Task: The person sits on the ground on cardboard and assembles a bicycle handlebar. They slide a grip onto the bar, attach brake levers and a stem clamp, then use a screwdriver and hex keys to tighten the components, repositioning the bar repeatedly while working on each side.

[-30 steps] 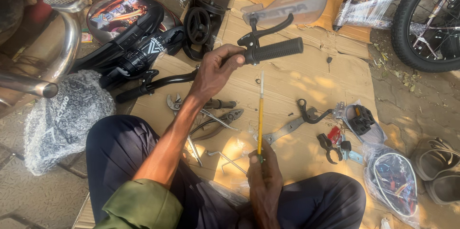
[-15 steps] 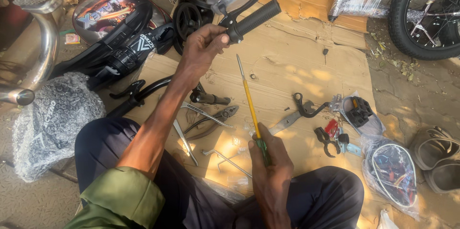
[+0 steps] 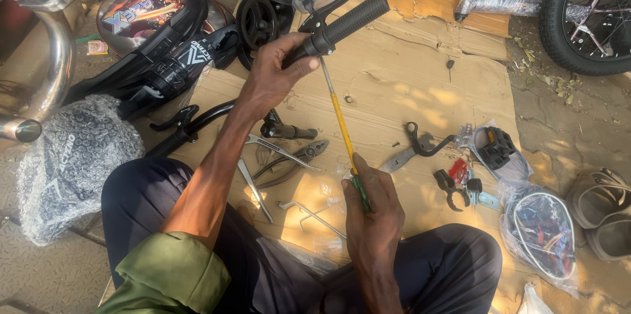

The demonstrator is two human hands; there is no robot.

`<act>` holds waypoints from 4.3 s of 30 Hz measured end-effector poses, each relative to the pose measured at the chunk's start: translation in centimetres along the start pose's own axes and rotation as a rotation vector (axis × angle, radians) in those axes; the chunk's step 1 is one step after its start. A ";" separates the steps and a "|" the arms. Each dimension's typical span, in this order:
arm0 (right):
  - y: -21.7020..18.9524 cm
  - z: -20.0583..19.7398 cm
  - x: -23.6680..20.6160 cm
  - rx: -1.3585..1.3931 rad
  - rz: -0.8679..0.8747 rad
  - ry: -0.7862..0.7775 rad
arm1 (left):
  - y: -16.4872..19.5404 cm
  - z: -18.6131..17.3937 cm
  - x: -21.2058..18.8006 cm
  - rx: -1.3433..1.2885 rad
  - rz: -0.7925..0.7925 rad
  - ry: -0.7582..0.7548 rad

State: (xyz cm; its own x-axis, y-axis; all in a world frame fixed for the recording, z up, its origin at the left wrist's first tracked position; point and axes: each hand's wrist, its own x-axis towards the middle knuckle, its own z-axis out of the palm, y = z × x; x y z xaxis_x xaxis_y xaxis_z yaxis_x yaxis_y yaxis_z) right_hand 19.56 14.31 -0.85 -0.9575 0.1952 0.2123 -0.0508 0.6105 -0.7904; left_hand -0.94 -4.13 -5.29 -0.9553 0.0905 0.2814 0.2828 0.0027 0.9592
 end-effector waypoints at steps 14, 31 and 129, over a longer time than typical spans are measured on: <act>0.2 -0.3 -0.3 -0.020 -0.034 0.009 | -0.1 1.2 -1.0 0.088 0.144 0.144; 1.0 -0.1 -0.3 -0.122 -0.133 0.031 | -0.3 1.2 -1.2 0.105 0.107 0.109; 9.7 1.4 0.6 0.994 0.511 -0.234 | 0.8 1.8 -3.1 -0.102 0.182 0.119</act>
State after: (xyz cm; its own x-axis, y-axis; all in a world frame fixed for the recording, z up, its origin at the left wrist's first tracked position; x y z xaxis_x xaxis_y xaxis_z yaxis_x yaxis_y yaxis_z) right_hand 18.15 19.29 -9.20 -0.9549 0.0346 -0.2951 0.2578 -0.3971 -0.8808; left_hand 2.44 -2.60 -5.45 -0.8944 -0.0372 0.4456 0.4470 -0.1041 0.8885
